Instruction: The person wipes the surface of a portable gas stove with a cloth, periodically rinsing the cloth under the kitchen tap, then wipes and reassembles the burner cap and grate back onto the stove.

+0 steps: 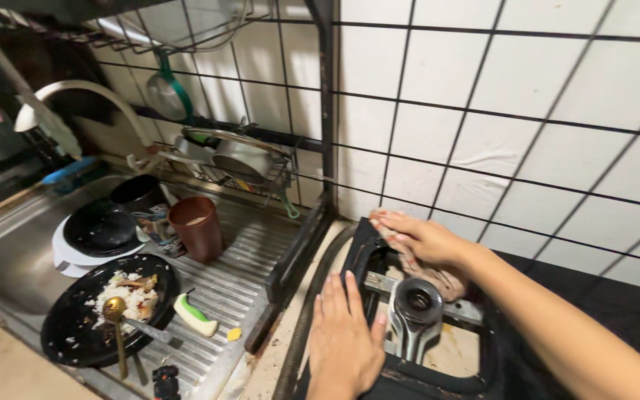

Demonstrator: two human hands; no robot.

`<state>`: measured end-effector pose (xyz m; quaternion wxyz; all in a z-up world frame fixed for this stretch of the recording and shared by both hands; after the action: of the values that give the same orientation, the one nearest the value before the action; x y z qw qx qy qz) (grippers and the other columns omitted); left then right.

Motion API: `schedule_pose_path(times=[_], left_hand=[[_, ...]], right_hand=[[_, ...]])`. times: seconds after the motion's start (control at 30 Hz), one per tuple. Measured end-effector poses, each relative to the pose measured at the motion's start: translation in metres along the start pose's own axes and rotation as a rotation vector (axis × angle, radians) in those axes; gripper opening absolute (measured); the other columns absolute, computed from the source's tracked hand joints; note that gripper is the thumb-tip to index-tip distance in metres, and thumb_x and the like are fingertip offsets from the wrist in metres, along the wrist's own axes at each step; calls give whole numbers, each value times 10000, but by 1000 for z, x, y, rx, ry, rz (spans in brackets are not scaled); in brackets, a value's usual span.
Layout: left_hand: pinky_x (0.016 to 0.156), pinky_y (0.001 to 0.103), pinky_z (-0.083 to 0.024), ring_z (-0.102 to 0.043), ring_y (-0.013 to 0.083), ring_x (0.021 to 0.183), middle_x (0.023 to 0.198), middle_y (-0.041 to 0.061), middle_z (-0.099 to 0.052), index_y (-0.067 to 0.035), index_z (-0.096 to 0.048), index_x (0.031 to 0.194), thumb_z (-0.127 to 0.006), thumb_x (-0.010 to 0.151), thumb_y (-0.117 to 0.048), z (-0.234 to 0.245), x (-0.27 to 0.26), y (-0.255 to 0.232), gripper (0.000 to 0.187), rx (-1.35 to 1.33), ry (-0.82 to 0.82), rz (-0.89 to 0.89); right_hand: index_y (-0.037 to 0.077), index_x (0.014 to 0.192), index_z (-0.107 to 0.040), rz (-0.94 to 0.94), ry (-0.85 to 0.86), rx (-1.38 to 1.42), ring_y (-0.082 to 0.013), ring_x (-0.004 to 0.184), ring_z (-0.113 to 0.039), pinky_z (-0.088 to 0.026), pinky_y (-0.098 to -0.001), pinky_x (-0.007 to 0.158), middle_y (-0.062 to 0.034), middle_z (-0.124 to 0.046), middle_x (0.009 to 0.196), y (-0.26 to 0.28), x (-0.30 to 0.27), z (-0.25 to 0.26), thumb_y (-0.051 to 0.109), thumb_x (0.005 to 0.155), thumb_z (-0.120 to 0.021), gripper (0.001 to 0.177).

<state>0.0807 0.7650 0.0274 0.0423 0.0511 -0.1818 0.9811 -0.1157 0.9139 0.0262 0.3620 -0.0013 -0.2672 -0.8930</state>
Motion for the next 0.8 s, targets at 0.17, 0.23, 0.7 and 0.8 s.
schedule_pose_path(times=[0.17, 0.23, 0.7, 0.8], left_hand=[[1192, 483, -107, -140, 409, 1527, 1649, 310, -153, 75, -94, 1541, -420, 1005, -492, -1, 1, 1, 846, -20, 10, 7], [1198, 479, -117, -150, 380, 1500, 1660, 286, -154, 66, -96, 1543, -419, 995, -493, -2, 1, 4, 847, -8, 37, 27], [1193, 428, -206, -219, 294, 1493, 1670, 174, -206, -53, -162, 1610, -376, 956, -589, -14, 11, 19, 873, 176, -49, 42], [1192, 441, -232, -254, 292, 1493, 1631, 174, -245, -56, -207, 1575, -382, 938, -620, -26, 16, 27, 869, 244, -103, 40]], right_hand=[[169, 1374, -616, 133, 57, 103, -257, 1425, -496, -405, -347, 1160, -60, -606, 1469, 28, 69, -41, 172, 986, -623, 389], [186, 1345, -645, 40, 35, 47, -284, 1411, -464, -416, -365, 1103, -74, -682, 1380, 18, 76, -43, 164, 972, -642, 374], [241, 1175, -717, -538, -5, -268, -361, 962, -725, -581, -430, 837, -151, -759, 1017, -194, -171, 67, 281, 727, -808, 459], [159, 1086, -755, -672, 163, -532, -326, 987, -731, -570, -431, 845, -147, -766, 1024, -228, -250, 107, 357, 749, -740, 391]])
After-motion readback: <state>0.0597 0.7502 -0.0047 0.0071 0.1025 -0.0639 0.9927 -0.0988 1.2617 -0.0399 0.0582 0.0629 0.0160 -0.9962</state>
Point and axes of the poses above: each hand's wrist, its own x-axis towards the middle knuckle, its own z-axis out of the back of the hand, y = z × x, the point moved 8 cm from there along x, towards the middle knuckle
